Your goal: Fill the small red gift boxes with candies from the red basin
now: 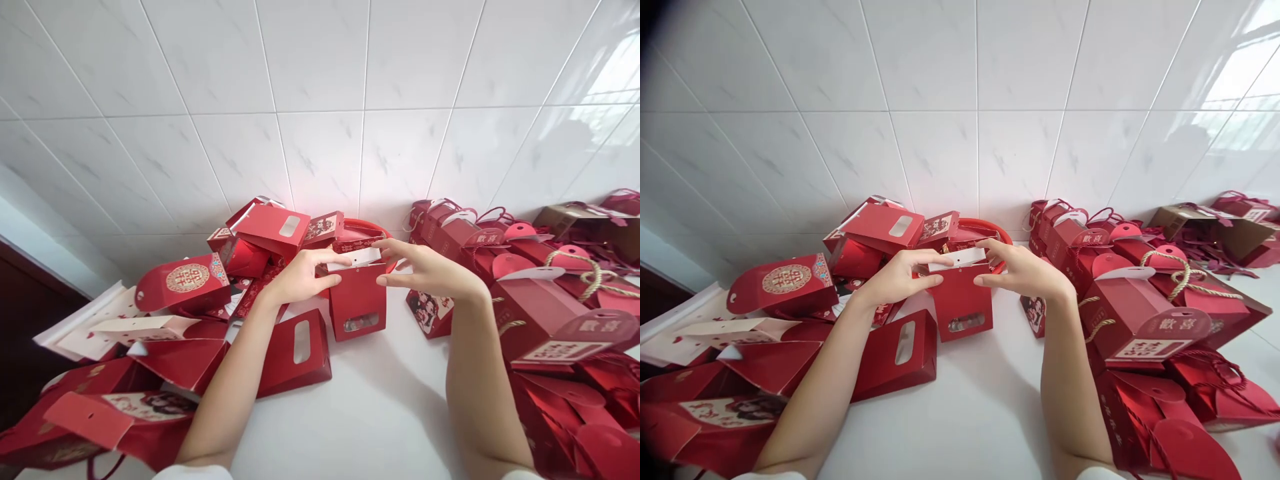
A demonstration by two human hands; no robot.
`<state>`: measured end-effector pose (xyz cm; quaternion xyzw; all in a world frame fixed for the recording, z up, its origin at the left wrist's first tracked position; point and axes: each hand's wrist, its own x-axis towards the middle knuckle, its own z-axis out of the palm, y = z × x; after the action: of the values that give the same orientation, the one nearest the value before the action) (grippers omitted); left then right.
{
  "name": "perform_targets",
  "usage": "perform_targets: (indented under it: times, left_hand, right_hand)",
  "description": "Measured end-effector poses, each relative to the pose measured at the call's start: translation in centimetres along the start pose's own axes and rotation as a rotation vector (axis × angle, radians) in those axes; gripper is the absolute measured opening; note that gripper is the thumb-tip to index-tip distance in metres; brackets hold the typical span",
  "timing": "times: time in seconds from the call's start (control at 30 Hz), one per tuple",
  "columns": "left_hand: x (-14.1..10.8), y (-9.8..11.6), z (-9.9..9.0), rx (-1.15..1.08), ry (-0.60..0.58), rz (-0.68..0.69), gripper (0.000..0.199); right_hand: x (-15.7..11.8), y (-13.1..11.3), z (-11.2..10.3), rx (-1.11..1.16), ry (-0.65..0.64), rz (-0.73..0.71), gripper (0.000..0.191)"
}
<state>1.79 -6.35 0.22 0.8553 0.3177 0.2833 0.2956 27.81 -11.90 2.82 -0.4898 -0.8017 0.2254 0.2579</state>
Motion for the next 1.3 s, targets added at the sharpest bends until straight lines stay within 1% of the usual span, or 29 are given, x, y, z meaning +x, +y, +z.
perform_targets:
  times: [0.07,0.17,0.23,0.3,0.37,0.47,0.53,0.6,0.7,0.8,0.83,0.87,0.97,1.0,1.03,1.07,1.1,1.17,1.23,1.27,1.3]
  left_hand:
    - [-0.2,0.1,-0.3,-0.056,0.078,0.021,0.041]
    - [-0.4,0.2,-0.7,-0.169,0.188,0.080,0.057]
    - [-0.5,0.3,-0.7,-0.227,0.247,0.101,0.061]
    - [-0.5,0.4,-0.7,-0.253,0.289,0.106,0.055]
    - [-0.6,0.7,-0.6,-0.268,0.322,0.107,0.045]
    - [-0.7,1.1,-0.6,-0.302,0.382,0.116,0.030]
    - [-0.8,1.4,-0.6,-0.309,0.433,0.139,0.023]
    - [-0.8,1.7,-0.7,-0.292,0.481,0.168,0.021]
    - [-0.9,2.0,-0.6,-0.242,0.535,0.201,0.020]
    - [-1.1,2.3,-0.5,-0.176,0.614,0.247,0.014]
    - [-1.2,2.3,-0.5,-0.152,0.649,0.267,0.012]
    - [-1.3,2.4,-0.5,-0.128,0.682,0.288,0.011]
    - [-1.5,2.8,-0.6,-0.085,0.738,0.344,0.010]
    - [-1.6,3.1,-0.5,-0.091,0.741,0.364,0.009]
    - [-1.6,3.4,-0.4,-0.105,0.741,0.386,0.008]
    - [-1.8,3.9,-0.3,-0.124,0.739,0.408,0.007]
    - [-2.0,4.5,-0.1,-0.144,0.734,0.435,0.008]
    - [-2.9,6.1,0.5,-0.183,0.699,0.485,0.008]
    - [-4.5,7.8,1.3,-0.219,0.600,0.512,0.008]
    - [-5.6,8.6,1.6,-0.231,0.527,0.490,0.010]
    - [-6.8,9.2,2.0,-0.215,0.443,0.458,0.012]
  right_hand:
    - [0.1,0.1,0.1,0.122,0.018,-0.048,0.063]
    - [0.2,0.1,0.3,0.275,0.079,-0.109,0.070]
    - [0.3,0.1,0.6,0.346,0.115,-0.123,0.068]
    - [0.4,0.0,0.8,0.431,0.140,-0.133,0.061]
    - [0.5,-0.1,1.1,0.513,0.175,-0.147,0.055]
    - [0.7,-0.4,1.5,0.572,0.268,-0.170,0.045]
    - [0.8,-0.6,1.8,0.561,0.331,-0.189,0.037]
    - [0.9,-0.9,2.0,0.528,0.372,-0.206,0.034]
    - [0.8,-1.6,2.1,0.498,0.419,-0.218,0.036]
    - [0.9,-2.9,1.9,0.470,0.467,-0.193,0.037]
    - [1.0,-3.4,1.6,0.454,0.449,-0.179,0.036]
    - [1.0,-3.9,1.3,0.433,0.404,-0.162,0.035]
    - [0.9,-5.7,-0.3,0.316,0.240,-0.124,0.024]
    - [0.6,-6.3,-1.1,0.256,0.227,-0.118,0.020]
    - [0.2,-6.8,-2.1,0.190,0.254,-0.112,0.018]
    - [-0.3,-7.2,-3.3,0.125,0.310,-0.101,0.016]
    - [-1.0,-7.5,-4.6,0.065,0.400,-0.080,0.016]
    - [-2.8,-7.4,-7.9,-0.051,0.674,0.007,0.020]
    - [-4.6,-6.6,-11.5,-0.109,1.031,0.127,0.033]
    - [-5.4,-6.0,-13.3,-0.131,1.163,0.210,0.043]
    - [-6.1,-5.4,-14.9,-0.183,1.254,0.244,0.051]
